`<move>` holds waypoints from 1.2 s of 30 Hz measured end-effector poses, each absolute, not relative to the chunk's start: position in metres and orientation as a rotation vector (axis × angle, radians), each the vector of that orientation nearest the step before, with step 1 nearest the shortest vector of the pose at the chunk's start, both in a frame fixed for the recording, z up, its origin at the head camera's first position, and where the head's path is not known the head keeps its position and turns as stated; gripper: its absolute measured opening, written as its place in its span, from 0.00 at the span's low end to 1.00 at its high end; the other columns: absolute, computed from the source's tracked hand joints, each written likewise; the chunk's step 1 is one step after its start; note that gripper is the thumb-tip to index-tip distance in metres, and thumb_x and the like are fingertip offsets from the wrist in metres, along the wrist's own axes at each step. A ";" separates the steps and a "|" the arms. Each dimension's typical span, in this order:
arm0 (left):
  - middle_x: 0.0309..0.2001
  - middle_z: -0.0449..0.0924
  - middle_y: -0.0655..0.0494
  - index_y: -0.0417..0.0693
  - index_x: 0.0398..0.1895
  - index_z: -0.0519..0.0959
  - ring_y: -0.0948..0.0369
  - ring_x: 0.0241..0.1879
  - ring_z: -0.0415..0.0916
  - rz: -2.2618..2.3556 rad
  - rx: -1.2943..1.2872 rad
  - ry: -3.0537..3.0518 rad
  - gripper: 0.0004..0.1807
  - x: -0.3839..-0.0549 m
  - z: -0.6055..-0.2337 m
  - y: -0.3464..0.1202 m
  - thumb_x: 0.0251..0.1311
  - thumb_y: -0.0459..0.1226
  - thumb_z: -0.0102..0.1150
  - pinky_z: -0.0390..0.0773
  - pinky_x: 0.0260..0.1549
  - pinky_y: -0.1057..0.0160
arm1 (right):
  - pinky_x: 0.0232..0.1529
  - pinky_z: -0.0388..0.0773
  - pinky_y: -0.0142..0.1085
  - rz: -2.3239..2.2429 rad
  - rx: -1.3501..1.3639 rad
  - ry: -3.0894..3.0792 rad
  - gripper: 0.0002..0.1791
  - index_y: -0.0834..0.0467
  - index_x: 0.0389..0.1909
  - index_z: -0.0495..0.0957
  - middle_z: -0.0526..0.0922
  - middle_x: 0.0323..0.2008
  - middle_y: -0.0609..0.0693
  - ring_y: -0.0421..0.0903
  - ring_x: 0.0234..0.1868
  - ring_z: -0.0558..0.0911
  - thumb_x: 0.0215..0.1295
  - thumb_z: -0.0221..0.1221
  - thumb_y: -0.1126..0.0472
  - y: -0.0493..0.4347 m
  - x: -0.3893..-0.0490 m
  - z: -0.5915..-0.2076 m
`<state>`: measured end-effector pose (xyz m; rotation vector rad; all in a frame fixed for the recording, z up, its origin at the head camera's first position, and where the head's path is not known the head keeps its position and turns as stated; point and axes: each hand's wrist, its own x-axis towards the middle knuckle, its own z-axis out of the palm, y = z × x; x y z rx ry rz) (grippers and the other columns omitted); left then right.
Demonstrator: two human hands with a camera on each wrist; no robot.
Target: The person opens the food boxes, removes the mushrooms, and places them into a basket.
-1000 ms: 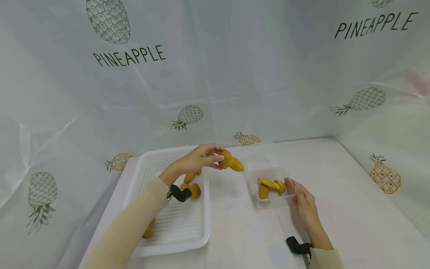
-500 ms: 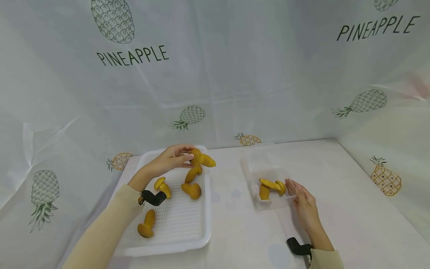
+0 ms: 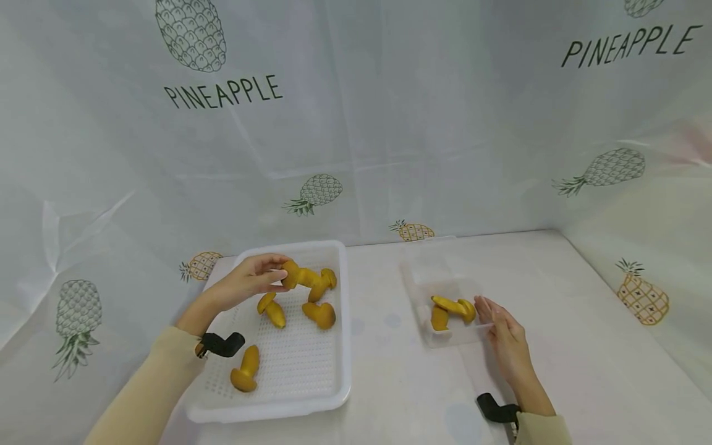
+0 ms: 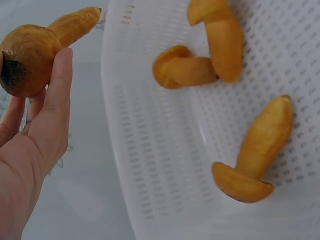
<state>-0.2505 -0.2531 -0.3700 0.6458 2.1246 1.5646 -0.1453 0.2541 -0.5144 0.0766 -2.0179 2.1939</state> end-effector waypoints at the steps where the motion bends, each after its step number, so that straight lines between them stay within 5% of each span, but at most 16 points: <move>1: 0.57 0.72 0.37 0.30 0.66 0.65 0.50 0.55 0.78 1.565 0.640 2.133 0.23 -0.249 -0.371 -0.255 0.75 0.35 0.52 0.79 0.54 0.52 | 0.70 0.41 0.58 2.189 0.071 -2.026 0.32 0.73 0.72 0.55 0.69 0.70 0.42 0.27 0.66 0.66 0.83 0.38 0.51 0.254 -0.145 -0.514; 11: 0.62 0.69 0.33 0.26 0.65 0.65 0.58 0.56 0.76 1.557 0.632 2.176 0.23 -0.244 -0.386 -0.271 0.73 0.31 0.53 0.78 0.55 0.52 | 0.71 0.40 0.59 2.214 0.054 -2.004 0.32 0.73 0.72 0.55 0.69 0.69 0.42 0.27 0.66 0.66 0.83 0.38 0.51 0.255 -0.144 -0.514; 17: 0.65 0.65 0.33 0.28 0.65 0.65 0.60 0.57 0.75 1.571 0.651 2.198 0.23 -0.245 -0.390 -0.273 0.73 0.31 0.53 0.75 0.57 0.45 | 0.72 0.52 0.38 2.188 0.084 -2.019 0.31 0.73 0.72 0.55 0.68 0.70 0.45 0.28 0.67 0.67 0.83 0.37 0.52 0.256 -0.144 -0.515; 23: 0.66 0.66 0.36 0.29 0.66 0.65 0.57 0.60 0.73 1.569 0.654 2.208 0.23 -0.248 -0.388 -0.267 0.73 0.32 0.53 0.78 0.55 0.52 | 0.73 0.39 0.54 2.218 0.100 -1.995 0.31 0.74 0.72 0.54 0.69 0.69 0.43 0.26 0.65 0.68 0.83 0.38 0.53 0.255 -0.145 -0.514; 28: 0.66 0.66 0.38 0.34 0.67 0.67 0.48 0.62 0.73 1.548 0.644 2.231 0.24 -0.254 -0.383 -0.252 0.73 0.35 0.56 0.79 0.54 0.54 | 0.74 0.46 0.43 2.201 0.102 -2.013 0.31 0.73 0.72 0.54 0.68 0.70 0.44 0.27 0.65 0.68 0.83 0.38 0.52 0.254 -0.145 -0.514; 36: 0.65 0.68 0.41 0.40 0.70 0.64 0.48 0.61 0.73 1.608 0.599 2.212 0.29 -0.267 -0.372 -0.216 0.70 0.39 0.60 0.79 0.54 0.54 | 0.72 0.40 0.55 2.190 0.090 -2.032 0.31 0.72 0.73 0.55 0.67 0.71 0.48 0.28 0.66 0.68 0.83 0.38 0.52 0.256 -0.146 -0.515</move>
